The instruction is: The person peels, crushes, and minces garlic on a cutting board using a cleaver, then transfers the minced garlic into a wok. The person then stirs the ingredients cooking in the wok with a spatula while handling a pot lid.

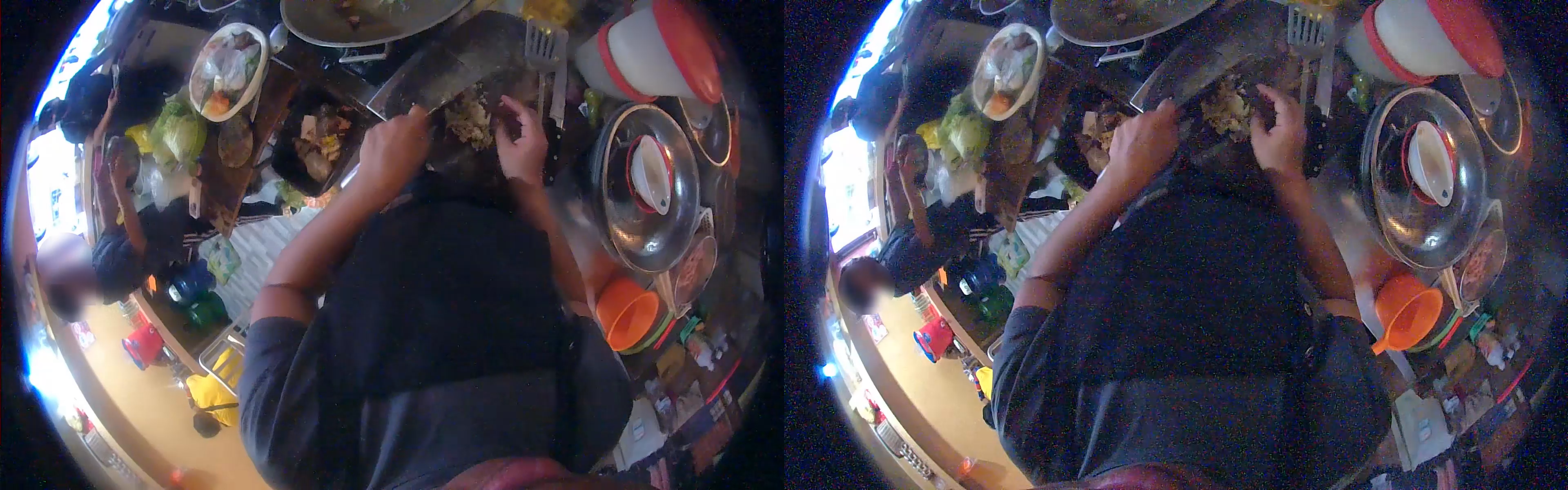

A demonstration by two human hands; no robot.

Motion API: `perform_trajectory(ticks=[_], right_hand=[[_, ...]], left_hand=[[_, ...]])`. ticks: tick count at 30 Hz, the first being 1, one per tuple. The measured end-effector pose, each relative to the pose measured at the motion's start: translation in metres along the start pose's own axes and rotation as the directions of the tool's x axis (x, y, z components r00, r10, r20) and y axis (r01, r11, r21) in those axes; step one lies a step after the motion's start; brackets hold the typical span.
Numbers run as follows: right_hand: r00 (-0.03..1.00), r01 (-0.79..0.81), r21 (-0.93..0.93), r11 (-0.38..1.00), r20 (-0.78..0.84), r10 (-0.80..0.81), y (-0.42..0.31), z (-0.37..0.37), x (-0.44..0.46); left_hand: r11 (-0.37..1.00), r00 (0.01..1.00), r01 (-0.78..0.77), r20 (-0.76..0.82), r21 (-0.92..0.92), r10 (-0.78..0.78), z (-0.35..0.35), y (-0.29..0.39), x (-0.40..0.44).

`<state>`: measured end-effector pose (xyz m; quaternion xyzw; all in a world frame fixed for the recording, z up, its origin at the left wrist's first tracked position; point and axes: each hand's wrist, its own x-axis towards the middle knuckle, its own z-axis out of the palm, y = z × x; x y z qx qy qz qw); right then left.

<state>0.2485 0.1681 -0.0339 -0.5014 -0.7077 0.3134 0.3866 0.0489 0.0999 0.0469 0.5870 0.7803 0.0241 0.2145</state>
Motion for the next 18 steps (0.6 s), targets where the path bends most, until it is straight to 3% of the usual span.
perform_trajectory(ticks=[3, 5, 8, 9, 11, 15, 18], right_hand=[[0.994, -0.04, -0.154, 0.987, 0.097, 0.055, -0.011, -0.016, 0.001], [0.961, 0.035, -0.374, 0.927, 0.268, 0.072, -0.026, -0.025, -0.008], [0.961, 0.102, -0.512, 0.853, 0.272, 0.048, -0.005, -0.009, -0.023], [0.96, 0.104, -0.511, 0.853, 0.275, 0.047, -0.001, -0.004, -0.026], [0.965, -0.067, -0.525, 0.849, 0.182, 0.189, 0.005, 0.006, -0.028], [0.973, -0.078, -0.376, 0.923, 0.174, 0.153, -0.013, 0.006, -0.012], [0.985, -0.079, -0.328, 0.941, 0.12, 0.125, -0.018, 0.003, -0.02]], left_hand=[[0.997, 0.996, -0.081, -0.04, -0.014, 0.08, -0.02, 0.01, 0.008], [0.998, 0.998, -0.054, -0.015, -0.028, 0.054, -0.034, 0.021, 0.0], [0.999, 0.999, -0.04, 0.004, 0.017, 0.04, -0.011, 0.017, 0.002], [0.999, 0.999, -0.037, 0.004, 0.016, 0.037, -0.008, 0.017, 0.004], [0.993, 0.991, -0.115, -0.065, -0.024, 0.113, -0.003, 0.017, 0.012], [0.972, 0.965, -0.225, -0.12, 0.065, 0.232, -0.013, 0.02, 0.023], [0.99, 0.99, -0.139, 0.021, -0.032, 0.14, -0.031, 0.03, -0.006]])
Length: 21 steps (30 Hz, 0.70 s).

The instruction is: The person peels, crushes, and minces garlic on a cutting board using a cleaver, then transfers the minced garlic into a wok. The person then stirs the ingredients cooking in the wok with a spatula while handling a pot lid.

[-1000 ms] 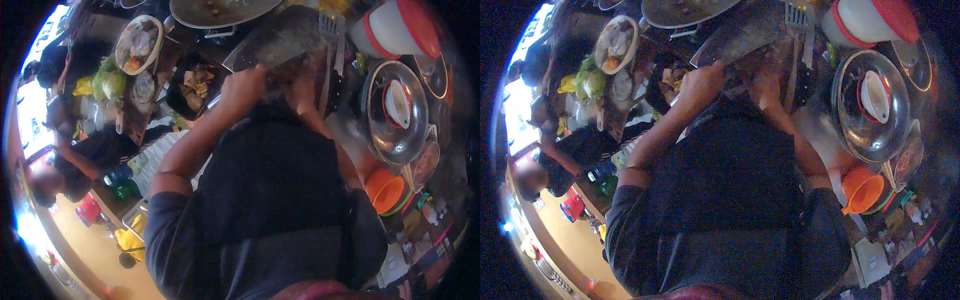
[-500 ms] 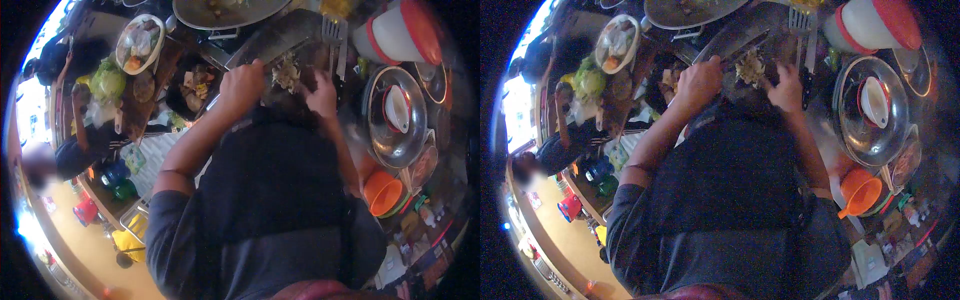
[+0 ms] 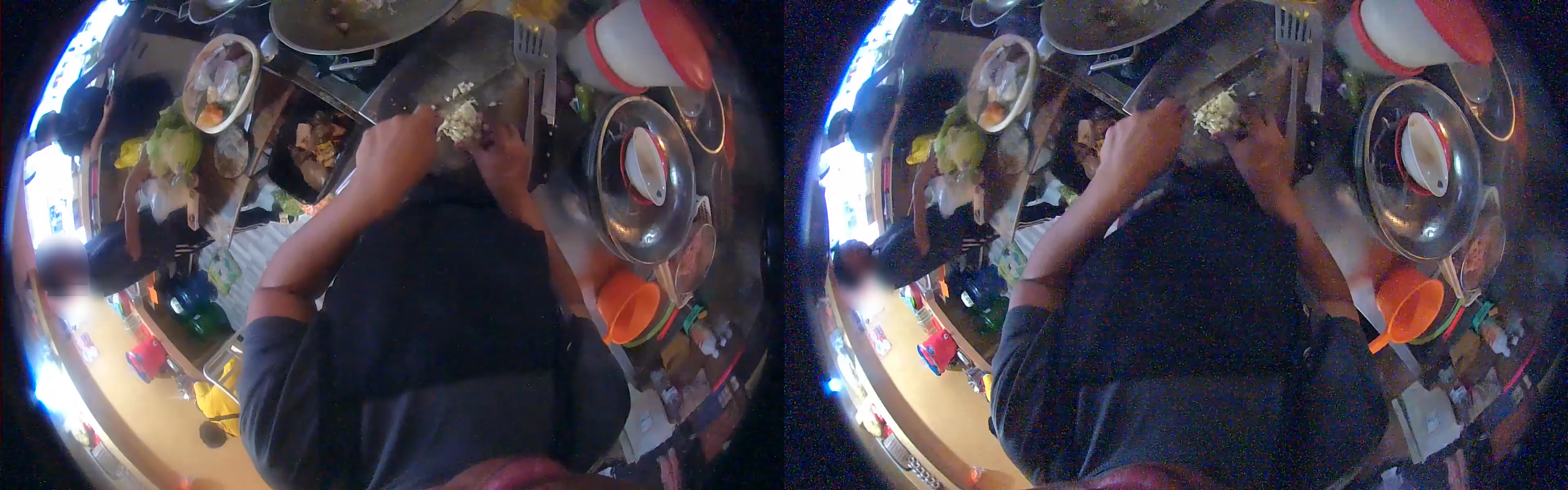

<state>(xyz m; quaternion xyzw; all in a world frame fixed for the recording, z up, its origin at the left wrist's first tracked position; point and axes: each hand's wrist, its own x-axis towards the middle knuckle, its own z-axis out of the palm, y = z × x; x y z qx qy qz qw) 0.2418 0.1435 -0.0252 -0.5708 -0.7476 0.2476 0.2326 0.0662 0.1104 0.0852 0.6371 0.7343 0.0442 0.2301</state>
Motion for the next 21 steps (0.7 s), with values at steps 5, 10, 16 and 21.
perform_trajectory(ticks=[5, 10, 16, 21], right_hand=[[0.992, 0.103, -0.092, 0.99, -0.065, -0.109, 0.038, 0.036, -0.001], [0.998, -0.013, 0.123, 0.992, -0.067, 0.022, -0.006, 0.0, 0.004], [0.997, 0.073, 0.081, 0.994, -0.04, -0.07, 0.004, -0.003, -0.006], [0.991, 0.132, 0.044, 0.99, -0.009, -0.132, 0.021, 0.006, -0.016]], left_hand=[[0.999, 0.997, 0.05, 0.064, -0.012, -0.049, 0.035, -0.009, 0.001], [0.999, 0.999, -0.029, 0.015, 0.021, 0.029, 0.024, -0.005, 0.011], [0.997, 0.997, -0.07, 0.039, 0.016, 0.069, 0.027, -0.004, -0.011], [0.996, 0.995, -0.085, 0.048, 0.029, 0.083, 0.044, -0.008, -0.002]])
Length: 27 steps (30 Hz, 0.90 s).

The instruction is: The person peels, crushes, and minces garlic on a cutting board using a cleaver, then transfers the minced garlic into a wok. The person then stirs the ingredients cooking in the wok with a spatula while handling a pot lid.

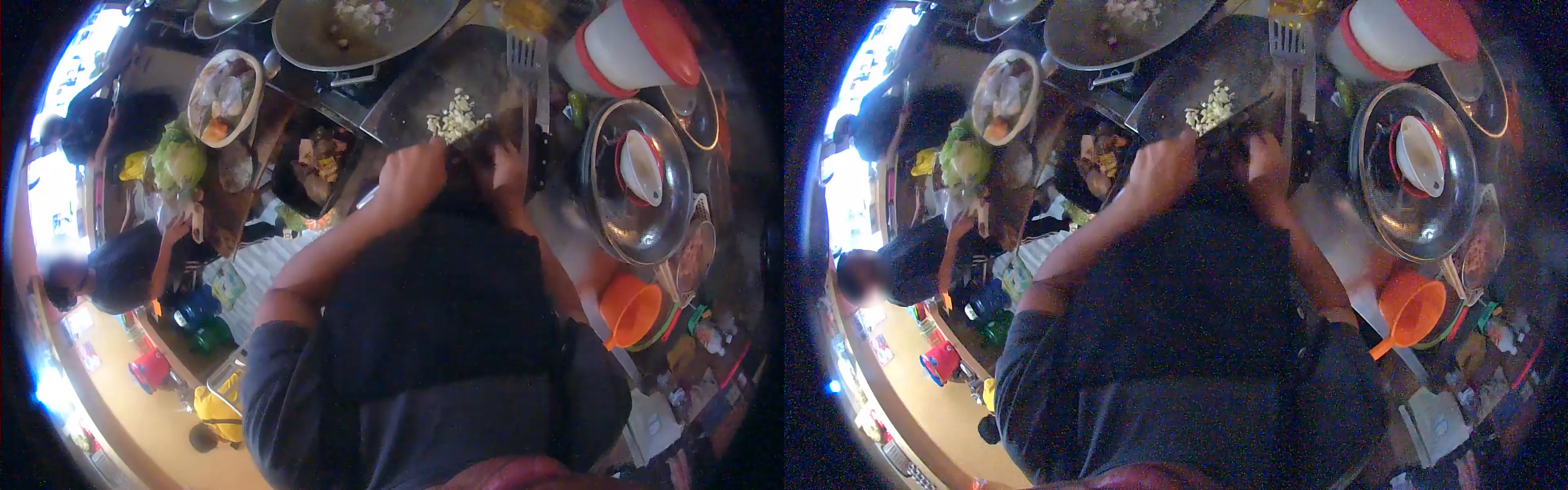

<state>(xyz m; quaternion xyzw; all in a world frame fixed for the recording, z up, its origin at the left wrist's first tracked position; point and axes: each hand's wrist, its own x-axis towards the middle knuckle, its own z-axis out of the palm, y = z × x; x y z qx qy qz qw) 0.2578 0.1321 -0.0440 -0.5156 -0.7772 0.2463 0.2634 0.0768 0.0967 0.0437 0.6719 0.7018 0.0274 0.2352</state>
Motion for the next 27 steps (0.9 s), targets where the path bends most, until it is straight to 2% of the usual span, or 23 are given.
perform_trajectory(ticks=[3, 5, 9, 11, 12, 13, 14, 18, 21, 24, 26, 27], right_hand=[[0.994, 0.062, 0.062, 0.996, -0.094, -0.056, -0.011, -0.005, 0.016], [1.0, 0.005, 0.04, 0.999, -0.004, -0.005, -0.005, 0.0, 0.006], [1.0, 0.02, 0.083, 0.996, 0.012, -0.021, 0.011, 0.006, 0.006], [0.99, -0.138, 0.051, 0.989, -0.029, 0.14, 0.042, 0.032, 0.001], [0.99, -0.139, 0.053, 0.989, -0.023, 0.14, 0.033, 0.026, 0.0], [0.997, -0.04, 0.053, 0.998, -0.069, 0.043, 0.015, 0.014, 0.006], [0.991, 0.066, 0.048, 0.997, -0.119, -0.06, 0.004, 0.006, 0.011], [0.996, 0.044, -0.033, 0.998, -0.071, -0.046, 0.004, 0.005, 0.002], [0.982, 0.121, -0.032, 0.992, -0.141, -0.124, -0.001, 0.001, 0.005], [0.993, 0.027, -0.043, 0.999, -0.113, -0.031, -0.005, 0.003, 0.003], [0.985, -0.171, -0.138, 0.976, -0.02, 0.17, -0.016, -0.002, 0.014], [0.985, -0.171, -0.141, 0.975, -0.031, 0.168, -0.015, -0.003, 0.02]], left_hand=[[0.998, 0.998, 0.052, 0.038, 0.036, -0.053, -0.026, 0.006, 0.0], [0.997, 0.996, 0.072, 0.047, -0.025, -0.07, -0.027, 0.009, -0.011], [0.997, 0.996, 0.06, 0.069, -0.053, -0.056, -0.001, 0.001, -0.01], [0.997, 0.996, 0.061, 0.065, -0.056, -0.057, 0.007, 0.0, -0.003], [0.999, 1.0, -0.001, 0.024, -0.043, 0.002, 0.005, -0.001, -0.001], [0.998, 0.998, -0.062, -0.023, -0.024, 0.061, 0.001, -0.001, 0.0], [0.998, 0.998, -0.057, -0.035, -0.019, 0.056, -0.005, -0.001, -0.001], [1.0, 1.0, -0.005, 0.015, 0.001, 0.005, -0.025, 0.009, -0.014], [1.0, 1.0, 0.03, 0.004, -0.003, -0.03, -0.014, 0.006, -0.013], [0.999, 0.998, 0.053, 0.032, 0.007, -0.053, -0.008, 0.001, -0.007], [0.998, 0.996, 0.055, 0.063, 0.035, -0.057, -0.02, 0.004, -0.007], [0.994, 0.993, 0.109, 0.038, 0.026, -0.11, -0.032, 0.007, -0.009]])
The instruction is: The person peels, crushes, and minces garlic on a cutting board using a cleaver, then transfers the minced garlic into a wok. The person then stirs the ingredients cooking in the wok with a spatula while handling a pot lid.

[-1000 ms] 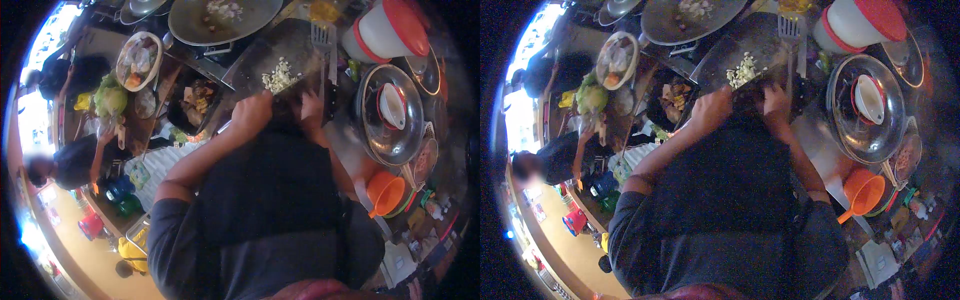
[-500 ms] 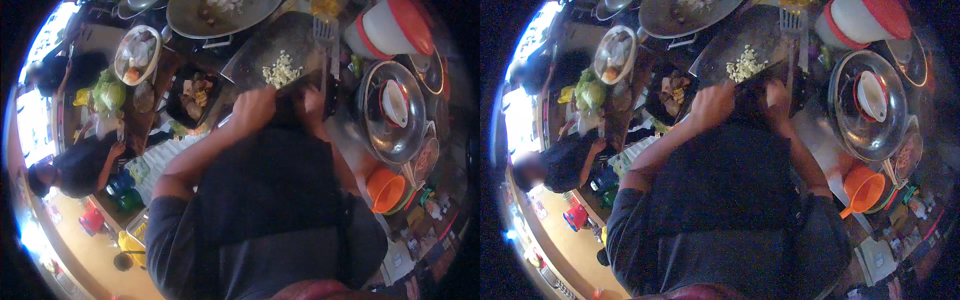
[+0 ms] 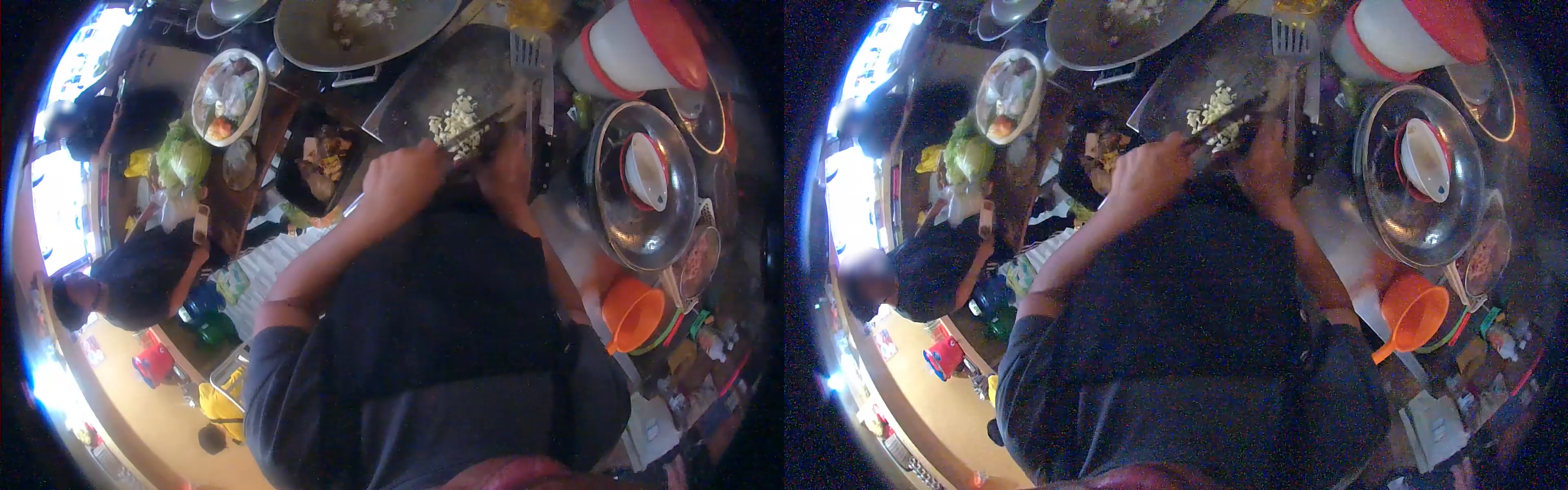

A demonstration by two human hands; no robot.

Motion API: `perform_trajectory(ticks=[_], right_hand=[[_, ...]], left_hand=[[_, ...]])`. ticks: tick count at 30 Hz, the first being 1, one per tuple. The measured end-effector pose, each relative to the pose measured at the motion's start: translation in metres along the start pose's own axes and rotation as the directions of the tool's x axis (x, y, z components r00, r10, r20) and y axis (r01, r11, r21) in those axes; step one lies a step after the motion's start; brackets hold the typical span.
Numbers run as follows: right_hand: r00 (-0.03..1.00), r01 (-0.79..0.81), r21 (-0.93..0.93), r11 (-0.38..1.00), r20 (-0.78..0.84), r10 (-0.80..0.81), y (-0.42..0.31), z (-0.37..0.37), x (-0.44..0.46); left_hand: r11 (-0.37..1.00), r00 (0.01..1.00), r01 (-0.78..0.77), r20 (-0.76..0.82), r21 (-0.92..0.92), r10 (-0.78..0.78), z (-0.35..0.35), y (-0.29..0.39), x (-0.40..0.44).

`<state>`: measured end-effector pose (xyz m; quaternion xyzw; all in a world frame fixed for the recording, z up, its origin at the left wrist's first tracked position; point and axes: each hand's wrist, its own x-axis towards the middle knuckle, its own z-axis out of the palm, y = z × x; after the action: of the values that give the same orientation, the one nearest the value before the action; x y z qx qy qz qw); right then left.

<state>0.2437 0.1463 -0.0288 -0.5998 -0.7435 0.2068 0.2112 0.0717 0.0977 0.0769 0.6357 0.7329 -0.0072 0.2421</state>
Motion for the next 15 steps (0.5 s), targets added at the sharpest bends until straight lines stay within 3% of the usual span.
perform_trajectory(ticks=[3, 4, 8, 15], right_hand=[[1.0, 0.011, 0.091, 0.996, 0.021, -0.013, -0.003, -0.003, 0.001], [0.998, -0.017, 0.047, 0.999, 0.056, 0.014, -0.009, -0.007, 0.004], [0.995, -0.022, -0.051, 0.998, 0.091, 0.027, -0.006, 0.0, 0.013], [0.99, -0.02, -0.115, 0.993, 0.135, 0.036, -0.013, -0.008, 0.014]], left_hand=[[0.997, 0.995, 0.072, -0.064, -0.003, -0.073, -0.007, -0.012, 0.004], [0.996, 0.988, 0.085, -0.127, 0.007, -0.083, -0.006, -0.017, 0.01], [0.997, 0.993, 0.037, -0.115, 0.067, -0.029, 0.012, -0.026, 0.03], [0.999, 0.989, 0.043, -0.145, 0.009, -0.042, -0.016, -0.022, 0.035]])
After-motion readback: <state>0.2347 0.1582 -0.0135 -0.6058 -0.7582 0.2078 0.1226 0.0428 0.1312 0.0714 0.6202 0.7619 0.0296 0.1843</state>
